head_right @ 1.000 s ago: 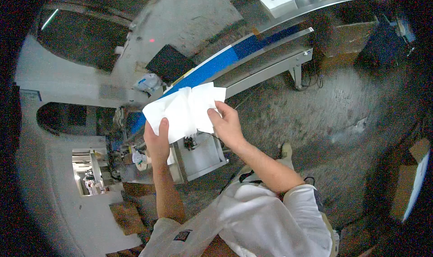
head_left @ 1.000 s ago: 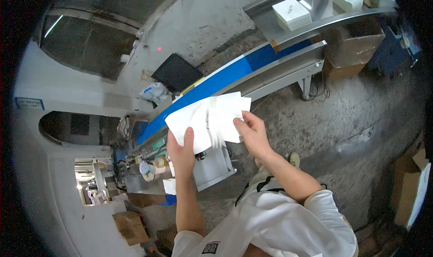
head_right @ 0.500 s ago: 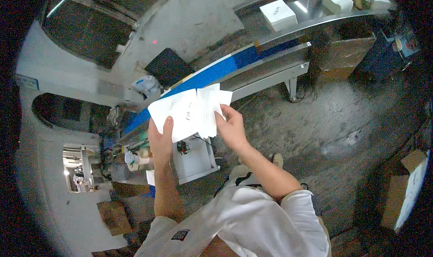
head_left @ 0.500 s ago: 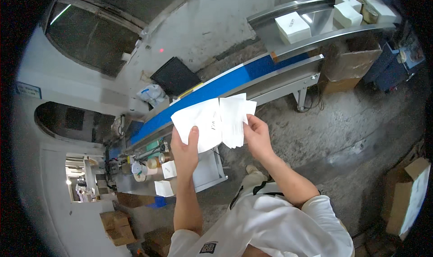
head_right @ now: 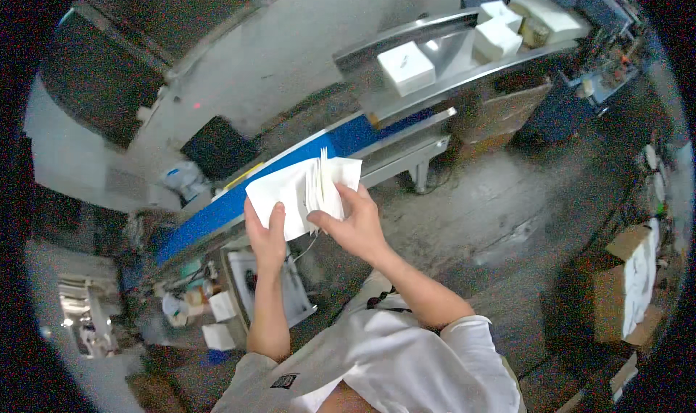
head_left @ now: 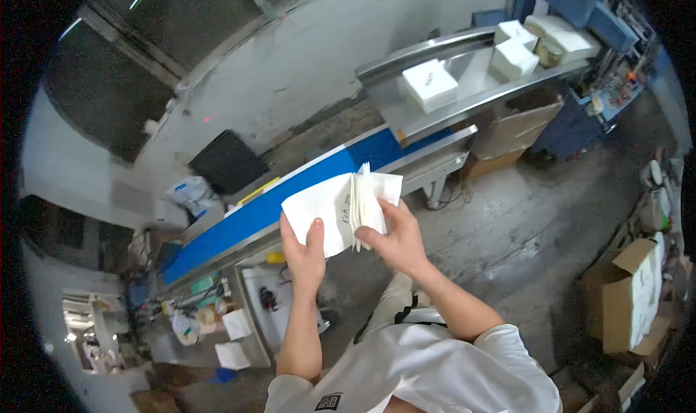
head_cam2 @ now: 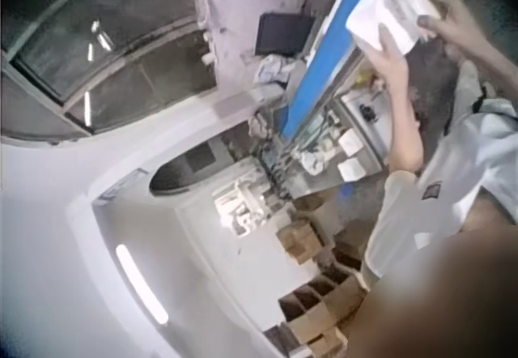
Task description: Inspecting folded paper bundles and placing them onto a conveyor belt in a manufacturing facility.
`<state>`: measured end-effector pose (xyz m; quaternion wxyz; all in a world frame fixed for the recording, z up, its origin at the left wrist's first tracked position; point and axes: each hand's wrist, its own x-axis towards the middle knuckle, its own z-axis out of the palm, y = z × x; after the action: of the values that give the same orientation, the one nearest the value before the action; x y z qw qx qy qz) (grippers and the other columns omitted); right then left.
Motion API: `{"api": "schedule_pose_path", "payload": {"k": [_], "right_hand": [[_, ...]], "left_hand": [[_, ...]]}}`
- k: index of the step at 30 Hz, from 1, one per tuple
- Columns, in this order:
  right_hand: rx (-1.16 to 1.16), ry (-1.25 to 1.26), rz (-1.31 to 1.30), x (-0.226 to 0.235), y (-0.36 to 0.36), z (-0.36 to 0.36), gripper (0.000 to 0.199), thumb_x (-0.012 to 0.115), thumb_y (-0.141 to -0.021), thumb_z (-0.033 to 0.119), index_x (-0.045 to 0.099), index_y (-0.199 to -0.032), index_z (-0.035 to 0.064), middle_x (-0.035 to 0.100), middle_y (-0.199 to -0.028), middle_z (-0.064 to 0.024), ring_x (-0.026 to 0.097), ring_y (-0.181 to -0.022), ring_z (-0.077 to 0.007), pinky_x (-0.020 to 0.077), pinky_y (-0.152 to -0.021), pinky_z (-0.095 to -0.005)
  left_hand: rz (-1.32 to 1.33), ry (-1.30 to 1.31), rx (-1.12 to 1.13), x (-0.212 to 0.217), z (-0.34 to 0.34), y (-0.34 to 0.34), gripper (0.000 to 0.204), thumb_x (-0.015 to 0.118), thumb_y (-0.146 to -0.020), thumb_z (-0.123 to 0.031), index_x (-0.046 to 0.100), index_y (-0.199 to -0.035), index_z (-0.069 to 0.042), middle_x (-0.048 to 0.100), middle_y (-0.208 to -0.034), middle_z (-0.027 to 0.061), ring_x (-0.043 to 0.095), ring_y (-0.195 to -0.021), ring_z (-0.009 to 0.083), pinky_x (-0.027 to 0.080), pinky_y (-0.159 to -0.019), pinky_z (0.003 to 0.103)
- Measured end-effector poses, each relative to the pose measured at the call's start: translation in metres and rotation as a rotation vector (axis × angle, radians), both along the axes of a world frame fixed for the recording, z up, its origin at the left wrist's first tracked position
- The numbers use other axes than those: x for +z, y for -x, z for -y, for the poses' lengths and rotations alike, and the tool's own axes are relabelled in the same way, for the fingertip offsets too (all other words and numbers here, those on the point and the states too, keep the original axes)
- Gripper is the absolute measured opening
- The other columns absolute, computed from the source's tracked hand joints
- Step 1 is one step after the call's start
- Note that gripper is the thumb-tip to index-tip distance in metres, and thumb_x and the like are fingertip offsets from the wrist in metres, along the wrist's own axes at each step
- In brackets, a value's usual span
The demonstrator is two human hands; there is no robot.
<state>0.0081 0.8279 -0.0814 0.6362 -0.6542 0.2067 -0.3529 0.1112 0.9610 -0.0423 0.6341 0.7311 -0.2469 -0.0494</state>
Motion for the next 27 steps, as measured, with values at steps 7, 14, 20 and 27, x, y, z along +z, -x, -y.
{"api": "schedule_pose_path", "payload": {"k": [7, 14, 20, 27], "right_hand": [[-0.053, 0.255, -0.199, 0.025, -0.061, 0.044, 0.052, 0.077, -0.073, 0.016, 0.059, -0.117, -0.0057, 0.055, -0.112, -0.0159, 0.057, -0.104, -0.0235, 0.047, -0.087, -0.0344], [-0.23, 0.384, -0.167, 0.031, -0.113, 0.094, 0.017, 0.061, -0.085, 0.011, 0.066, -0.096, -0.0013, 0.055, -0.083, -0.0159, 0.053, -0.069, -0.024, 0.0412, -0.06, -0.0344], [-0.232, -0.181, -0.242, 0.047, -0.115, 0.162, 0.026, 0.065, -0.087, 0.02, 0.068, -0.093, -0.0047, 0.066, -0.082, -0.0027, 0.058, -0.072, -0.0101, 0.0446, -0.063, -0.0256], [-0.349, -0.307, -0.047, 0.067, -0.111, 0.269, 0.027, 0.069, -0.085, 0.02, 0.067, -0.097, -0.0045, 0.068, -0.085, -0.0077, 0.064, -0.072, -0.0137, 0.0489, -0.065, -0.0252]], "left_hand": [[0.159, -0.019, -0.046, -0.008, 0.061, -0.055, 0.057, 0.06, -0.09, -0.01, 0.032, -0.137, 0.006, 0.056, -0.121, 0.022, 0.058, -0.108, 0.0279, 0.046, -0.091, 0.036], [0.069, 0.071, -0.138, 0.002, 0.11, -0.111, 0.057, 0.059, -0.091, -0.01, 0.031, -0.138, 0.005, 0.06, -0.116, 0.022, 0.062, -0.105, 0.0276, 0.05, -0.084, 0.036], [-0.253, 0.32, -0.234, -0.012, 0.144, -0.169, 0.04, 0.058, -0.094, -0.011, 0.042, -0.129, 0.002, 0.059, -0.112, 0.0091, 0.057, -0.099, 0.0146, 0.047, -0.084, 0.029], [-0.477, 0.468, -0.27, -0.011, 0.187, -0.21, 0.037, 0.057, -0.095, -0.02, 0.048, -0.126, -0.002, 0.059, -0.109, 0.0059, 0.056, -0.098, 0.0122, 0.045, -0.082, 0.027]]}}
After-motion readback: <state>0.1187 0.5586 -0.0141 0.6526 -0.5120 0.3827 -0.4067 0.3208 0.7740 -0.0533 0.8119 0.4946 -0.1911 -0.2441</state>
